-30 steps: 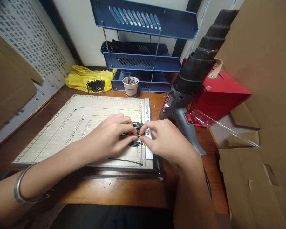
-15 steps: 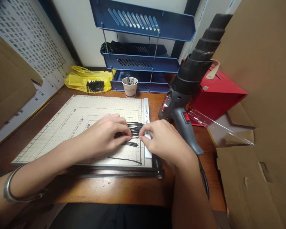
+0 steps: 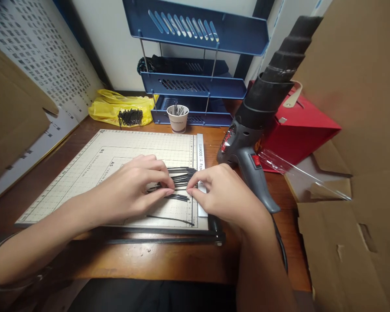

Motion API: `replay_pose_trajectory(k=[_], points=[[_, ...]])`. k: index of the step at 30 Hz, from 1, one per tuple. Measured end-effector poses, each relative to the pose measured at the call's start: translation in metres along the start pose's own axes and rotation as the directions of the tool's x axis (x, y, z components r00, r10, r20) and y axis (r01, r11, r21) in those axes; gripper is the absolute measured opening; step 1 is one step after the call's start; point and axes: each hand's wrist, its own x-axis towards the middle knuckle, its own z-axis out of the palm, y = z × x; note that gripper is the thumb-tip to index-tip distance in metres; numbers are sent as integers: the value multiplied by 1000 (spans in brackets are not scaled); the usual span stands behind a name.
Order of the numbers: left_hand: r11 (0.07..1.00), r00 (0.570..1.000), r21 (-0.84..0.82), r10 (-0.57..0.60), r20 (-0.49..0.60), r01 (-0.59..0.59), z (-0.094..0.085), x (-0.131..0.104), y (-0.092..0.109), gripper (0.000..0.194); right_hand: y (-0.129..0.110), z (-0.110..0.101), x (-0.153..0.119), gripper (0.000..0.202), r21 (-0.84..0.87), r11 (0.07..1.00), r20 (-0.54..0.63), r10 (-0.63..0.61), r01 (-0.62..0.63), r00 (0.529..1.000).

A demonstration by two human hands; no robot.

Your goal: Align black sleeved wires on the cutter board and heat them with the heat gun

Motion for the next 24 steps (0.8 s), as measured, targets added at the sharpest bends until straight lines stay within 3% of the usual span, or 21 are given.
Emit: replay_pose_trajectory(k=[6,17,24], points=[[1000,1000,16,15,28,-15,5,3,-3,13,-2,-1,1,17,9,1000,-4,7,-7,1000],[997,999,81,1,-55,3,26,18,13,17,5,0,2,18,2,1000,-52,22,-22,998],[1000,998,25,7,-59,-5,15,6,11,18,5,-2,2,17,17,999,35,38,-39,999]])
